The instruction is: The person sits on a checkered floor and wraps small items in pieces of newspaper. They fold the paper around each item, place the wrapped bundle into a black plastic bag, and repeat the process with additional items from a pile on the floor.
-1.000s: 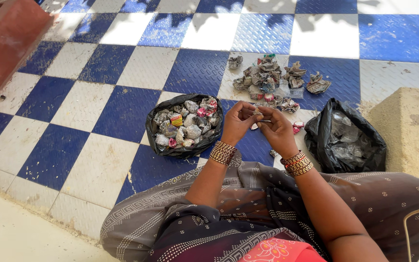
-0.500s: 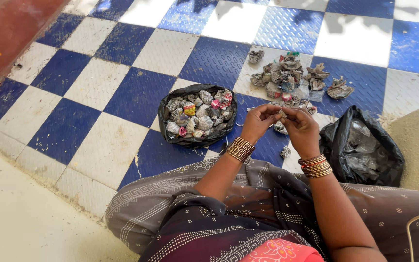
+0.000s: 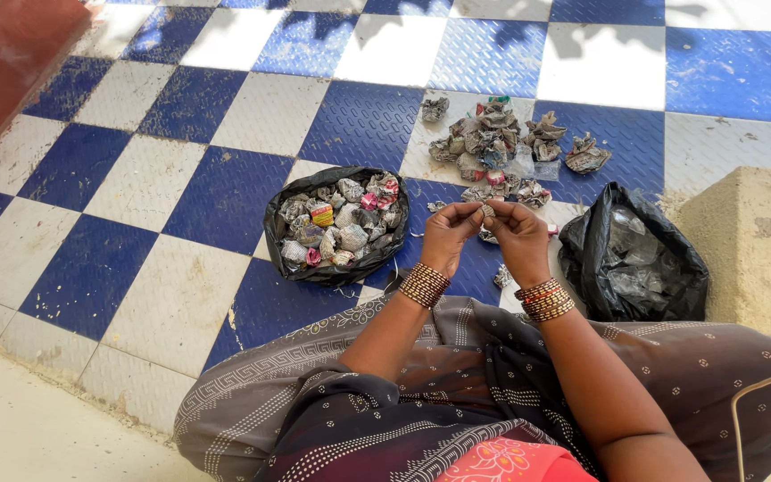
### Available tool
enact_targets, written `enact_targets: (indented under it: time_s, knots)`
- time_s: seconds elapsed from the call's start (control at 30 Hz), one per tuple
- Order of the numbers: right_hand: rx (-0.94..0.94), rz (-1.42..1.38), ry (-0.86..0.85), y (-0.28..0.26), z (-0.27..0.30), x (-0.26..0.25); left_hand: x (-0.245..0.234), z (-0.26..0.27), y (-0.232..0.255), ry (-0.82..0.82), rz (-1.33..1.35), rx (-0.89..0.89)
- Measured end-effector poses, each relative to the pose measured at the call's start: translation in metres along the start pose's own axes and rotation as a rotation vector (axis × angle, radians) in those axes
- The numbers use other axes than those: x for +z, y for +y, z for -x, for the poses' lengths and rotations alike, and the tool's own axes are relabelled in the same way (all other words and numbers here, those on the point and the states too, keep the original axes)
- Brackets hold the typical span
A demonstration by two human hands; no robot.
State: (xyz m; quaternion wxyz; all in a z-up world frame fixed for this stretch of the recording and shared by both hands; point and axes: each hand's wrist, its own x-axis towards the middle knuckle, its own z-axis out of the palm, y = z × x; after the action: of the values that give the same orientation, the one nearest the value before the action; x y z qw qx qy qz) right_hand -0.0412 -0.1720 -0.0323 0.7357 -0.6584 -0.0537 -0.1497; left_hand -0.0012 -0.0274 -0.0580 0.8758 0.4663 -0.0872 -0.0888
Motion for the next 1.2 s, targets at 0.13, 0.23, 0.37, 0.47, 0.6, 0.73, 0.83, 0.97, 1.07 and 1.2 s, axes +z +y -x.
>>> enact_targets:
  time_s: [0.13, 0.23, 0.37, 0.47, 0.6, 0.73, 0.83, 0.97, 1.07, 1.2]
  knots:
    - [0.032, 0.029, 0.032, 0.011, 0.001, -0.007, 0.002, 0.003, 0.001, -0.013, -0.121, 0.024]
    - [0.032, 0.001, 0.063, 0.019, 0.001, -0.009, 0.009, 0.007, 0.001, 0.002, -0.212, 0.052]
    - [0.044, 0.017, 0.100, 0.030, 0.006, -0.008, 0.011, 0.008, -0.007, 0.006, -0.255, 0.067]
    - [0.083, -0.005, 0.103, 0.039, 0.006, -0.009, 0.004, 0.003, -0.023, 0.044, -0.395, 0.132]
    - [0.134, -0.159, 0.086, 0.047, 0.006, -0.006, -0.009, -0.008, -0.042, 0.047, -0.343, 0.101]
    - [0.171, 0.029, -0.066, 0.031, 0.004, -0.001, -0.030, -0.025, -0.041, 0.094, -0.352, 0.071]
    - [0.100, 0.215, -0.137, 0.025, 0.010, 0.011, -0.053, -0.036, -0.020, 0.237, -0.490, 0.130]
    - [0.170, 0.248, -0.197, 0.027, 0.010, 0.006, -0.119, -0.043, 0.043, 0.499, -0.747, 0.316]
    - [0.214, 0.281, -0.213, 0.031, 0.008, 0.001, -0.182, -0.031, 0.089, 0.844, -1.200, 0.437]
    - [0.211, 0.336, -0.256, 0.036, 0.010, 0.001, -0.238, -0.004, 0.109, 1.121, -1.198, 0.199]
